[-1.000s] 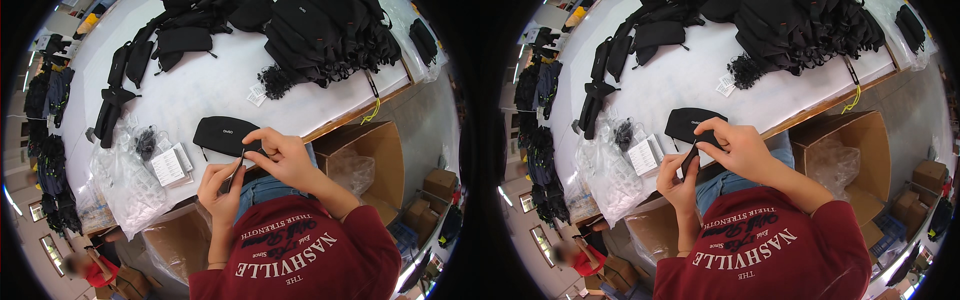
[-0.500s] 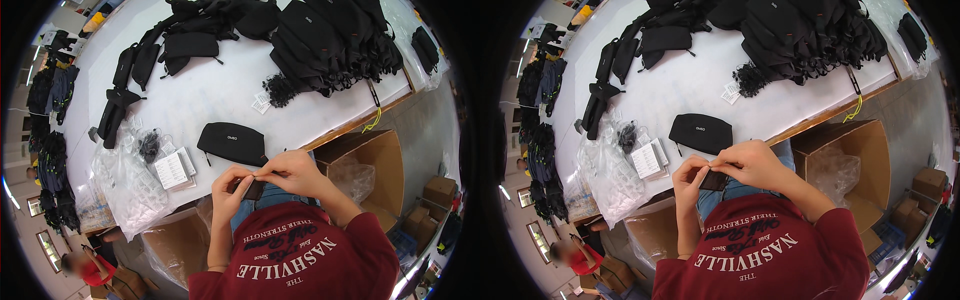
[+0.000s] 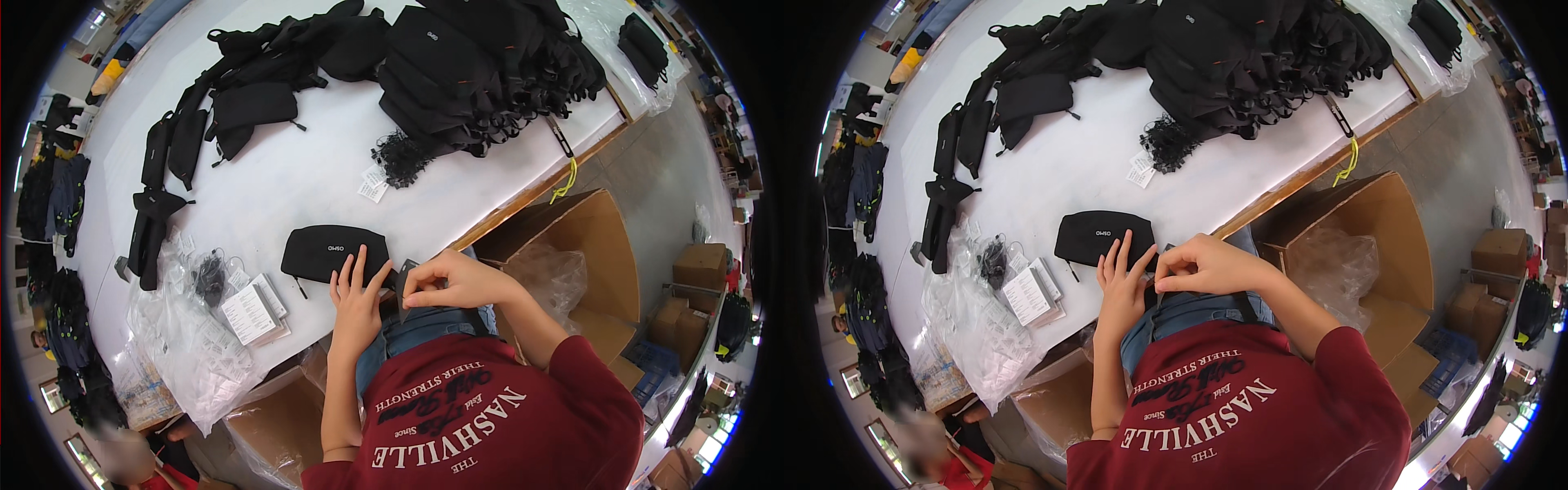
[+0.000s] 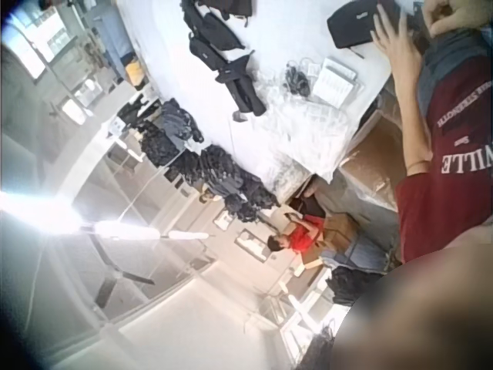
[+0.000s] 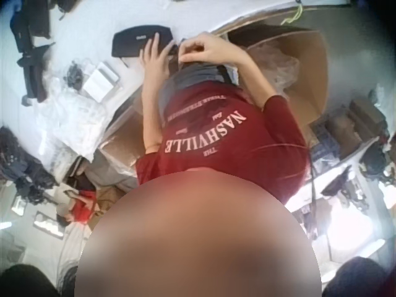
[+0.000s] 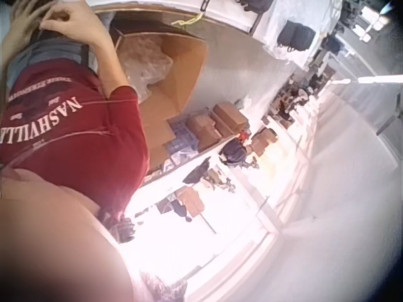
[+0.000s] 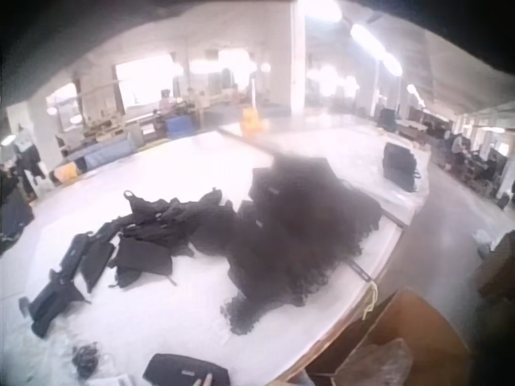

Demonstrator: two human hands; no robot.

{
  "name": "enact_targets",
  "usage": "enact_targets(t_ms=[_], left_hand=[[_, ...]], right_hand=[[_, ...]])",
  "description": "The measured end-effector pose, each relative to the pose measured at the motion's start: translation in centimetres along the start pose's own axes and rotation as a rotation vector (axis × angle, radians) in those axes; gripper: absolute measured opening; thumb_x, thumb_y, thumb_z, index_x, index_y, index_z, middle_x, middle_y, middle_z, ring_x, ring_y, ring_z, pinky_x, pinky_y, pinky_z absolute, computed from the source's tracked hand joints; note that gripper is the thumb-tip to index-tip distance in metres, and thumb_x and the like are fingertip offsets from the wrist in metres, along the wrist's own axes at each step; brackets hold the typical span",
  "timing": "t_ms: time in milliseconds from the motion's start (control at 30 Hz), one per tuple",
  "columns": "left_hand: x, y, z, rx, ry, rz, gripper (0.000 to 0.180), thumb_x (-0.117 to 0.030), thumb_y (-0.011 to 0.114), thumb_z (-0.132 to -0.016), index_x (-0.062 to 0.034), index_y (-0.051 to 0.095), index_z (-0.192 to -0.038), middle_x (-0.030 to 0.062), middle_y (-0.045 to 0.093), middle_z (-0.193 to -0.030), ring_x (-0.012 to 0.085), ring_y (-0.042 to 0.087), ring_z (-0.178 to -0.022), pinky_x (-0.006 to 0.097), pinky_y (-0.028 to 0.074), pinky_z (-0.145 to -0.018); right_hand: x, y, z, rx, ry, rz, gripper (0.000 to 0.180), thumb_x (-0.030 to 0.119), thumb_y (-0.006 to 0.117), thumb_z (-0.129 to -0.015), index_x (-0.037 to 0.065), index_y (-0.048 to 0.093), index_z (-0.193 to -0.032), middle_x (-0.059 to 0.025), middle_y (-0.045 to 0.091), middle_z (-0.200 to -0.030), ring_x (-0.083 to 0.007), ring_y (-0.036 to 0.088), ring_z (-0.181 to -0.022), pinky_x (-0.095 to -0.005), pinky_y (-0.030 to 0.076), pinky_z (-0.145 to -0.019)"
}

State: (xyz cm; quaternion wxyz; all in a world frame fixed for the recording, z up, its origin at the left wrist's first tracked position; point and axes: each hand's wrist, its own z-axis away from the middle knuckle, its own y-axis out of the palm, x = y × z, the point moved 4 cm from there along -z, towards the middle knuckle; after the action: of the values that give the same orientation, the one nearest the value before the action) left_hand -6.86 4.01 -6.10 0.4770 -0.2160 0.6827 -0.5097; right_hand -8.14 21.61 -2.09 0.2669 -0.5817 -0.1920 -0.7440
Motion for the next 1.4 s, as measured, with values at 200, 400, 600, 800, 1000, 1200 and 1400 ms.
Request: enact_targets(t_ms=[200,400,600,800,1000,1200,1400], left_hand=[[0.5,0.7,-0.5,-0.090,-0.073,0.113,0.041,-0.010,0.068,-0.075,-0.0220,0.066,-0.114,0.0101,0.039,-0.144,0.0342,0.032,-0.133,0.051,0.013,-0.112],[0.7,1.3,0.0,-0.257,-0.067,0.219,0.034,-0.013,0.074,-0.067,-0.0168,0.066,-0.099,0.0104,0.047,-0.136,0.0354,0.034,-0.132,0.052,0.014,-0.113],[-1.0,-2.1,2.1,-0.506,-0.274,0.213,0.017,-0.008,0.073,-0.064,-0.0094,0.068,-0.080,0.0015,0.054,-0.086,0.0225,0.047,-0.088,0.038,0.035,-0.081],[-0.5,-2.6,3.0,-0.407,-0.412,0.610,0.015,-0.005,0.073,-0.069,-0.0066,0.069,-0.083,0.0016,0.056,-0.082,0.0193,0.049,-0.085,0.031,0.036,-0.079],[0.3,-3.9,3.2,-0.562,-0.361,0.912,0.008,-0.004,0.066,-0.082,-0.0016,0.063,-0.089,0.0050,0.059,-0.089,0.0138,0.051,-0.081,0.027,0.041,-0.075],[0.1,-4.8,3.8,-0.434,-0.408,1.491,0.007,-0.002,0.057,-0.091,-0.0002,0.056,-0.097,0.0024,0.060,-0.084,0.0063,0.050,-0.071,0.019,0.040,-0.068],[-2.1,-4.9,2.8,-0.327,-0.414,1.327,0.008,-0.002,0.063,-0.088,0.0005,0.059,-0.095,-0.0015,0.058,-0.080,0.0020,0.046,-0.070,0.017,0.035,-0.062]], right_hand=[[-1.1,-0.7,1.2,-0.159,0.098,0.072,0.016,0.021,0.069,-0.084,0.005,0.068,-0.084,0.0023,0.045,-0.052,-0.0056,0.039,-0.049,-0.0230,0.032,-0.049],[-0.3,0.1,0.2,-0.354,0.141,0.518,0.016,0.025,0.063,-0.083,0.009,0.067,-0.081,-0.0069,0.056,-0.055,-0.0244,0.052,-0.050,-0.0333,0.039,-0.050],[-0.1,2.1,-1.0,-0.358,0.068,0.516,0.012,0.022,0.063,-0.084,0.010,0.067,-0.081,-0.0067,0.059,-0.060,-0.0251,0.058,-0.056,-0.0346,0.042,-0.052],[-0.1,3.4,-1.1,-0.370,-0.310,0.585,0.009,0.015,0.067,-0.081,0.009,0.069,-0.088,-0.0058,0.059,-0.068,-0.0186,0.055,-0.054,-0.0302,0.042,-0.050],[-1.0,2.6,-1.0,-0.209,0.012,-0.442,0.013,0.011,0.061,-0.090,0.007,0.058,-0.102,0.0027,0.055,-0.081,-0.0046,0.053,-0.075,-0.0187,0.038,-0.063],[-0.7,1.1,-0.6,-0.238,-0.057,-0.587,0.013,0.008,0.064,-0.086,0.008,0.055,-0.095,-0.0003,0.058,-0.085,-0.0063,0.055,-0.077,-0.0177,0.038,-0.065],[0.0,2.0,-0.8,-0.190,-0.054,-0.658,0.017,0.008,0.066,-0.086,0.006,0.055,-0.098,-0.0053,0.065,-0.086,-0.0093,0.060,-0.080,-0.0209,0.045,-0.069]])
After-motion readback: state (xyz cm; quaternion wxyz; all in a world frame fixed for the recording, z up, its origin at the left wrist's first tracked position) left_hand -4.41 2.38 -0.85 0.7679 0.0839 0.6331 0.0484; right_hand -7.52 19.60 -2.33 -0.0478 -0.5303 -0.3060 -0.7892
